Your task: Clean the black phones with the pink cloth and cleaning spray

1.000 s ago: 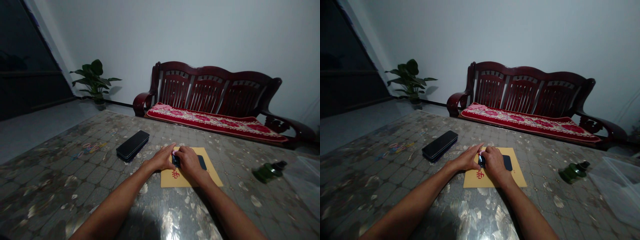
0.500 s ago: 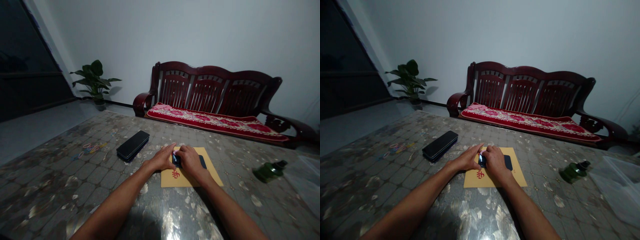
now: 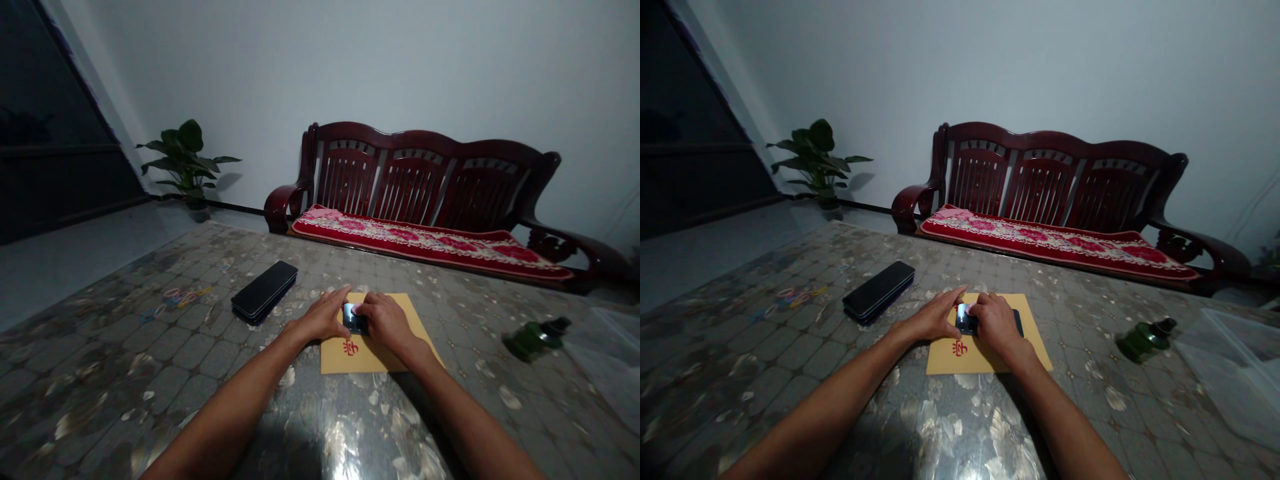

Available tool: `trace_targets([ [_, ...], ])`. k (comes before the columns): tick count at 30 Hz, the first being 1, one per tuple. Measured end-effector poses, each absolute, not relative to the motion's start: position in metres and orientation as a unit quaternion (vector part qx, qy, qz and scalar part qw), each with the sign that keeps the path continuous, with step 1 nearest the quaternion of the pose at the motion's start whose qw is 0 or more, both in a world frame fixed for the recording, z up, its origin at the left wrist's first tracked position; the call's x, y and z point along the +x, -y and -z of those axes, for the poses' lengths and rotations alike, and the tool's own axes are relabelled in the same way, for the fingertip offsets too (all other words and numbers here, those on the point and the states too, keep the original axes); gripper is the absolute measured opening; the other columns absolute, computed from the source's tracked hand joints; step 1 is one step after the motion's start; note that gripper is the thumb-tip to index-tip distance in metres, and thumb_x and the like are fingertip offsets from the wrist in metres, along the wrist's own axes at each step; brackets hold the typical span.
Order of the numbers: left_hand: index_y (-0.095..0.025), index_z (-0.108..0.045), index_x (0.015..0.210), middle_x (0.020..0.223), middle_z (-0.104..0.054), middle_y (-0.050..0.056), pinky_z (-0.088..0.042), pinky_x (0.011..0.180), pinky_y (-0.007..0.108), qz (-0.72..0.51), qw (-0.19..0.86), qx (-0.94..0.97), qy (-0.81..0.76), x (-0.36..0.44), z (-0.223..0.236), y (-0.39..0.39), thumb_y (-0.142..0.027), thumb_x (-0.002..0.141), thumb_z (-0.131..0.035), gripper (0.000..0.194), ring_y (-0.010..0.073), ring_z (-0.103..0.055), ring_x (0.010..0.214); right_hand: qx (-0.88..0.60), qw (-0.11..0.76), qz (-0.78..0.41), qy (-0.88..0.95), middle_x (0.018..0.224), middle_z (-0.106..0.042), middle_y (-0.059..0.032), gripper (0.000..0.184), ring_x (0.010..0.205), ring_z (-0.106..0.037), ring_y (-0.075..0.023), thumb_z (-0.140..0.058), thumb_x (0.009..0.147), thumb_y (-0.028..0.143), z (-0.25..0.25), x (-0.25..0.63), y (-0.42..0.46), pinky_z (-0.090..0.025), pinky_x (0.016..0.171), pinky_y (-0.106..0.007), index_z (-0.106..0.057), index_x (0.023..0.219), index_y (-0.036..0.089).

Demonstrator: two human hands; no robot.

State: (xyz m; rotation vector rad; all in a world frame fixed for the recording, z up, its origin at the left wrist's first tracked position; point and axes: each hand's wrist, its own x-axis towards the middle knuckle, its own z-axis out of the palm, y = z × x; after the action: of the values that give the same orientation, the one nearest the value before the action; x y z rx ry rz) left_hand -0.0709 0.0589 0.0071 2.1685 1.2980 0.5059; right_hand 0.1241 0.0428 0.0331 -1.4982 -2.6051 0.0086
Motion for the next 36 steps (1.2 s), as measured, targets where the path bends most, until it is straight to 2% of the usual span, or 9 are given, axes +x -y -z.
trace_targets([
  [3,-0.017,-0.031,0.156,0.146,-0.054,0.016,-0.036,0.115,0.046,-0.182,0.274,0.809,-0.488,-0.071,-0.007,-0.058,-0.023,0.059,-0.090,0.114,0.0369,-0.049,0.136,-0.507,0.073,-0.003,0.859,0.096,-0.070,-0.0071,0.030,0.092,-0.059,-0.0213,-0.055,0.092,0.012,-0.034,0.130,-0.044,-0.034,0.078,-0.032,-0.079,0.105,0.025],
  [6,-0.017,-0.031,0.156,0.148,-0.053,0.016,-0.037,0.115,0.045,-0.184,0.273,0.808,-0.488,-0.071,-0.007,-0.059,-0.021,0.058,-0.090,0.114,0.0370,-0.046,0.138,-0.520,0.086,0.002,0.850,0.098,-0.070,-0.0075,0.031,0.093,-0.058,-0.0215,-0.055,0.093,0.011,-0.031,0.132,-0.044,-0.034,0.078,-0.031,-0.078,0.108,0.025],
  [10,-0.017,-0.032,0.156,0.153,-0.047,0.016,-0.034,0.117,0.046,-0.179,0.272,0.809,-0.490,-0.070,-0.008,-0.059,-0.021,0.058,-0.089,0.113,0.0374,-0.044,0.140,-0.494,0.093,0.014,0.864,0.098,-0.069,-0.0077,0.024,0.093,-0.057,-0.0217,-0.059,0.095,0.019,-0.026,0.133,-0.042,-0.034,0.077,-0.032,-0.078,0.108,0.025],
  [15,-0.020,-0.034,0.155,0.150,-0.052,0.015,-0.032,0.118,0.048,-0.196,0.280,0.811,-0.475,-0.070,-0.006,-0.060,-0.020,0.056,-0.090,0.114,0.0359,-0.045,0.140,-0.447,0.070,0.041,0.891,0.096,-0.068,-0.0080,0.017,0.095,-0.056,-0.0222,-0.063,0.096,0.025,-0.028,0.132,-0.041,-0.033,0.077,-0.033,-0.077,0.105,0.025],
  [23,-0.022,-0.037,0.153,0.154,-0.047,0.016,-0.032,0.118,0.048,-0.211,0.278,0.813,-0.466,-0.072,0.000,-0.062,-0.020,0.056,-0.089,0.110,0.0360,-0.043,0.142,-0.381,0.038,0.073,0.921,0.095,-0.068,-0.0086,0.014,0.092,-0.054,-0.0217,-0.065,0.096,0.026,-0.037,0.126,-0.036,-0.031,0.073,-0.034,-0.077,0.099,0.020],
  [30,-0.020,-0.038,0.152,0.150,-0.051,0.016,-0.035,0.117,0.047,-0.210,0.276,0.815,-0.464,-0.072,-0.002,-0.062,-0.021,0.057,-0.088,0.108,0.0356,-0.047,0.139,-0.349,0.016,0.085,0.933,0.097,-0.068,-0.0086,0.014,0.092,-0.052,-0.0215,-0.064,0.097,0.025,-0.040,0.125,-0.027,-0.031,0.072,-0.034,-0.076,0.096,0.018],
  [36,-0.022,-0.038,0.151,0.151,-0.050,0.016,-0.033,0.118,0.048,-0.208,0.276,0.814,-0.466,-0.072,-0.001,-0.062,-0.021,0.056,-0.089,0.109,0.0353,-0.046,0.140,-0.356,0.029,0.098,0.929,0.096,-0.067,-0.0092,0.013,0.091,-0.051,-0.0215,-0.064,0.097,0.022,-0.037,0.126,-0.024,-0.032,0.072,-0.034,-0.075,0.099,0.017],
])
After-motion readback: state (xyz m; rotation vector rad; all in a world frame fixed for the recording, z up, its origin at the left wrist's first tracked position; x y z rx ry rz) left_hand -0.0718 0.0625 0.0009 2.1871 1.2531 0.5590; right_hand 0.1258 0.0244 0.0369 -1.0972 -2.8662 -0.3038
